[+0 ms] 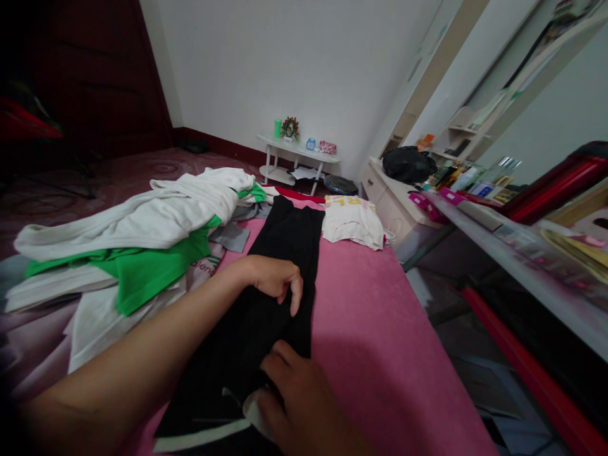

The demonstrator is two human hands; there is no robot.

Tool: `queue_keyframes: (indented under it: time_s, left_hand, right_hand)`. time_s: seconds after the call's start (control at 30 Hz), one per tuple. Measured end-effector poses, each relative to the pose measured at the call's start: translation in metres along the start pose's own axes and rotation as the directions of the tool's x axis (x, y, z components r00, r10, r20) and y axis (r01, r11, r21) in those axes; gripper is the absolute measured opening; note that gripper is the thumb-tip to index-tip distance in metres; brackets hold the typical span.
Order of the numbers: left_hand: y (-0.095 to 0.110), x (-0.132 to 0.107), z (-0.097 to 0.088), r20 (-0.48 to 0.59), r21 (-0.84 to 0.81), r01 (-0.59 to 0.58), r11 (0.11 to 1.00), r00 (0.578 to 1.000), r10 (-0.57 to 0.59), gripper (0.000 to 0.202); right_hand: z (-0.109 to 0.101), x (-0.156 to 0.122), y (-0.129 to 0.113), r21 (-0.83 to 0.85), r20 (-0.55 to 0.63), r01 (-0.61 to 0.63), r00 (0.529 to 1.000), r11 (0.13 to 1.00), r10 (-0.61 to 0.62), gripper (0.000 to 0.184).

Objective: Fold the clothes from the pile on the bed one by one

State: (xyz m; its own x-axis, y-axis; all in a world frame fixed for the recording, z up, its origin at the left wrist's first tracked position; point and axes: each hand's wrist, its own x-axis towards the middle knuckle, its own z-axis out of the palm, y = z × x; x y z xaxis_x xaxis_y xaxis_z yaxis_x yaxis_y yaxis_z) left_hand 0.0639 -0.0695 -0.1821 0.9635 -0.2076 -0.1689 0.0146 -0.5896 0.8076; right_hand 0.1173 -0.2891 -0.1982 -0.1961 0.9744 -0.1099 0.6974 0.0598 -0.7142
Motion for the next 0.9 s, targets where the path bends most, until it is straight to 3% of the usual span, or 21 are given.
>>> queue_keyframes:
  time_s: [0.1, 0.2, 0.27, 0.33, 0.4, 0.5, 0.53, 0.6, 0.63, 0.67, 0.7, 0.77, 0.83, 0.9]
  left_hand:
    - [-0.001, 0.003, 0.001, 0.013, 0.034, 0.074, 0.997, 0.997, -0.075, 0.037]
    - [-0.009, -0.011, -0.010, -0.066, -0.131, 0.056, 0.990, 0.996, -0.065, 0.030]
    - [-0.016, -0.029, -0.020, -0.184, -0.265, -0.044, 0.963, 0.983, -0.006, 0.022]
    - [-0.023, -0.048, -0.029, -0.336, -0.359, -0.205, 0.910, 0.939, 0.079, 0.012]
    - [-0.027, -0.062, -0.034, -0.474, -0.416, -0.370, 0.830, 0.868, 0.149, 0.014]
    - [-0.026, -0.065, -0.036, -0.577, -0.447, -0.494, 0.746, 0.797, 0.182, 0.021]
    - [-0.023, -0.061, -0.035, -0.569, -0.440, -0.495, 0.749, 0.799, 0.194, 0.021]
    - [-0.017, -0.047, -0.030, -0.488, -0.413, -0.450, 0.791, 0.843, 0.225, 0.012]
    - [-0.015, -0.038, -0.026, -0.422, -0.402, -0.411, 0.818, 0.876, 0.233, 0.005]
    - [-0.014, -0.029, -0.022, -0.346, -0.402, -0.359, 0.842, 0.911, 0.223, 0.012]
    - [-0.014, -0.020, -0.017, -0.266, -0.408, -0.288, 0.867, 0.945, 0.189, 0.025]
    - [-0.018, -0.004, -0.007, -0.171, -0.402, -0.124, 0.907, 0.984, 0.059, 0.043]
    - [-0.028, 0.006, 0.002, -0.192, -0.375, 0.000, 0.927, 0.978, -0.078, 0.047]
    - [-0.038, 0.012, 0.007, -0.278, -0.376, 0.050, 0.925, 0.946, -0.165, 0.041]
  right_hand:
    - [-0.001, -0.001, 0.005, 0.125, -0.101, 0.061, 0.994, 0.990, -0.048, 0.030]
    - [-0.001, -0.004, 0.015, 0.177, -0.247, 0.038, 0.969, 0.983, 0.007, 0.028]
    - [0.000, -0.007, 0.022, 0.203, -0.300, 0.016, 0.953, 0.979, 0.047, 0.027]
    - [0.001, -0.009, 0.027, 0.208, -0.305, 0.001, 0.950, 0.978, 0.064, 0.029]
    - [0.003, -0.009, 0.026, 0.170, -0.266, 0.010, 0.963, 0.985, 0.036, 0.034]
    - [0.006, -0.006, 0.020, 0.037, -0.052, 0.106, 0.993, 0.994, -0.104, 0.039]
    - [0.007, -0.004, 0.017, -0.015, 0.037, 0.174, 0.984, 0.985, -0.173, 0.042]
    - [0.008, -0.002, 0.013, -0.076, 0.176, 0.317, 0.937, 0.945, -0.300, 0.045]
    - [0.008, -0.001, 0.011, -0.072, 0.202, 0.375, 0.913, 0.924, -0.355, 0.041]
    - [0.007, -0.001, 0.009, -0.047, 0.186, 0.421, 0.895, 0.906, -0.406, 0.036]
    - [0.005, -0.002, 0.009, -0.015, 0.130, 0.448, 0.887, 0.894, -0.443, 0.032]
    - [-0.002, -0.002, 0.010, 0.003, -0.100, 0.453, 0.887, 0.892, -0.450, 0.035]
    - [-0.011, 0.000, 0.016, -0.074, -0.363, 0.391, 0.846, 0.917, -0.390, 0.039]
    - [-0.018, 0.006, 0.025, -0.166, -0.488, 0.263, 0.815, 0.950, -0.311, 0.041]
